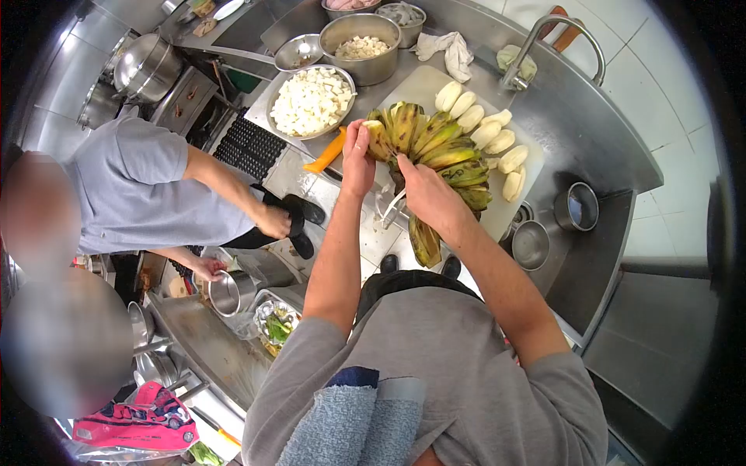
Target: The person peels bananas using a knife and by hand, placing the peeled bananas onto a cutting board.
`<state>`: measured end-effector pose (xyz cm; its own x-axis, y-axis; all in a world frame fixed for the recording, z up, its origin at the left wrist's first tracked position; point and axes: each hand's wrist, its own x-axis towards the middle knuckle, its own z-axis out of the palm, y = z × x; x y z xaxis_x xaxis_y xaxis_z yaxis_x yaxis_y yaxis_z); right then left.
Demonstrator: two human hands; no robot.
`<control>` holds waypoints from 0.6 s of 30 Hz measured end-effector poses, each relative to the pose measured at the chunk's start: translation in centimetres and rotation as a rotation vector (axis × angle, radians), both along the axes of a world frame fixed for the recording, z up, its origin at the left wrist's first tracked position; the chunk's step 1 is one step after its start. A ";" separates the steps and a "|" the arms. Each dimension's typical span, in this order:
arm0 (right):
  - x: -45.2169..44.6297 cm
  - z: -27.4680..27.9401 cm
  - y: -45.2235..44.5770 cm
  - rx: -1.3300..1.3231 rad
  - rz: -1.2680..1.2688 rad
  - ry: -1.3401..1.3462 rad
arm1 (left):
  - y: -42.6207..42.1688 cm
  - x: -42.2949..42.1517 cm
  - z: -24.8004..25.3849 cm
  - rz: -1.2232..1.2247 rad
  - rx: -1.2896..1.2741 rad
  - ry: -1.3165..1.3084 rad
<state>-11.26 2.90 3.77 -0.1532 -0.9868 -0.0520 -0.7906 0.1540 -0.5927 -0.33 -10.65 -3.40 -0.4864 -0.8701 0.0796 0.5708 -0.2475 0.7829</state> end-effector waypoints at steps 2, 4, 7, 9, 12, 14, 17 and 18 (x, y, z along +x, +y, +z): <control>0.0 0.3 0.1 0.046 0.010 0.007 | -0.1 0.0 0.0 0.006 -0.005 -0.012; -0.2 0.5 0.0 0.091 0.033 0.024 | -0.2 0.0 0.0 0.004 0.004 -0.022; -0.4 0.9 -0.1 0.155 0.066 0.051 | -0.2 -0.1 0.1 0.006 0.018 -0.025; -0.5 1.0 -0.5 0.185 0.093 0.086 | 0.0 -0.1 0.0 0.041 -0.086 -0.085; -1.2 1.6 -0.5 0.212 0.155 0.106 | -0.1 0.0 0.2 0.029 0.035 -0.025; -2.5 1.6 0.0 0.092 0.159 0.081 | -0.4 0.2 -0.4 0.074 -0.167 -0.204; -5.0 2.3 0.4 -0.061 0.056 -0.130 | -0.4 0.7 1.2 0.155 -0.358 -0.467; -5.8 4.4 0.2 0.040 -0.022 -0.297 | -0.6 1.4 1.6 0.163 -0.399 -0.588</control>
<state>-17.06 3.15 8.16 -0.1465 -0.9798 -0.1364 -0.5801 0.1968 -0.7904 1.07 -11.28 -1.82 -0.4132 -0.8944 0.1710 0.0330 0.1729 0.9844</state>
